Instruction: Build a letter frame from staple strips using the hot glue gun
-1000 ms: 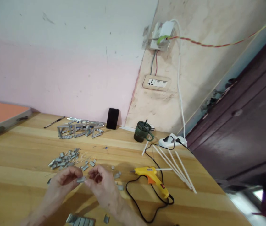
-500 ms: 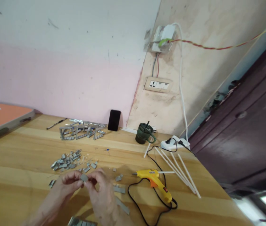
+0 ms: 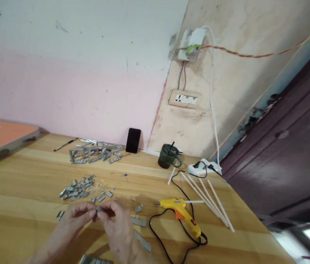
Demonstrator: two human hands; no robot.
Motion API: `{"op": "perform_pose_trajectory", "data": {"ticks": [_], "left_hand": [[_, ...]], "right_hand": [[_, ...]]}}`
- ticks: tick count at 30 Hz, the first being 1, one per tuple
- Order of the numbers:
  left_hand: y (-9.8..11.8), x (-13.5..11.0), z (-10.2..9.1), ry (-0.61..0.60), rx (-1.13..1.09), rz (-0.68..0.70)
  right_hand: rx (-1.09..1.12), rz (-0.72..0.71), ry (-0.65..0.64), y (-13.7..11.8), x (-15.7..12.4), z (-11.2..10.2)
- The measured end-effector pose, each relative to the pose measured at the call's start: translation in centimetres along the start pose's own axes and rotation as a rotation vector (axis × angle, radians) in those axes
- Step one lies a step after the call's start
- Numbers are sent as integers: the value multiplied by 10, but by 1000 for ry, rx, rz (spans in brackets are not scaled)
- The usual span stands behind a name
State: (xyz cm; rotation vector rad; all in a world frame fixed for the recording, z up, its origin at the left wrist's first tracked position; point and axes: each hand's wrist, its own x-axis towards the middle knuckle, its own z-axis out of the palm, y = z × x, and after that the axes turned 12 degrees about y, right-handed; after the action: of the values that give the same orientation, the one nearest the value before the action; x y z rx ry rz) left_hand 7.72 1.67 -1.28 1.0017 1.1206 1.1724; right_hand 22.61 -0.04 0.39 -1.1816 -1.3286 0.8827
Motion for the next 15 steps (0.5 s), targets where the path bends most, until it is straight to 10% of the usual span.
{"op": "perform_pose_trajectory", "data": {"ticks": [9,15], "left_hand": [[-5,1,1,-6,46,30],[-4,-1,2,-16,40,5]], "right_hand": [[-122,35,7,5,-2,0],[60,323,-44,12,-2,-1]]}}
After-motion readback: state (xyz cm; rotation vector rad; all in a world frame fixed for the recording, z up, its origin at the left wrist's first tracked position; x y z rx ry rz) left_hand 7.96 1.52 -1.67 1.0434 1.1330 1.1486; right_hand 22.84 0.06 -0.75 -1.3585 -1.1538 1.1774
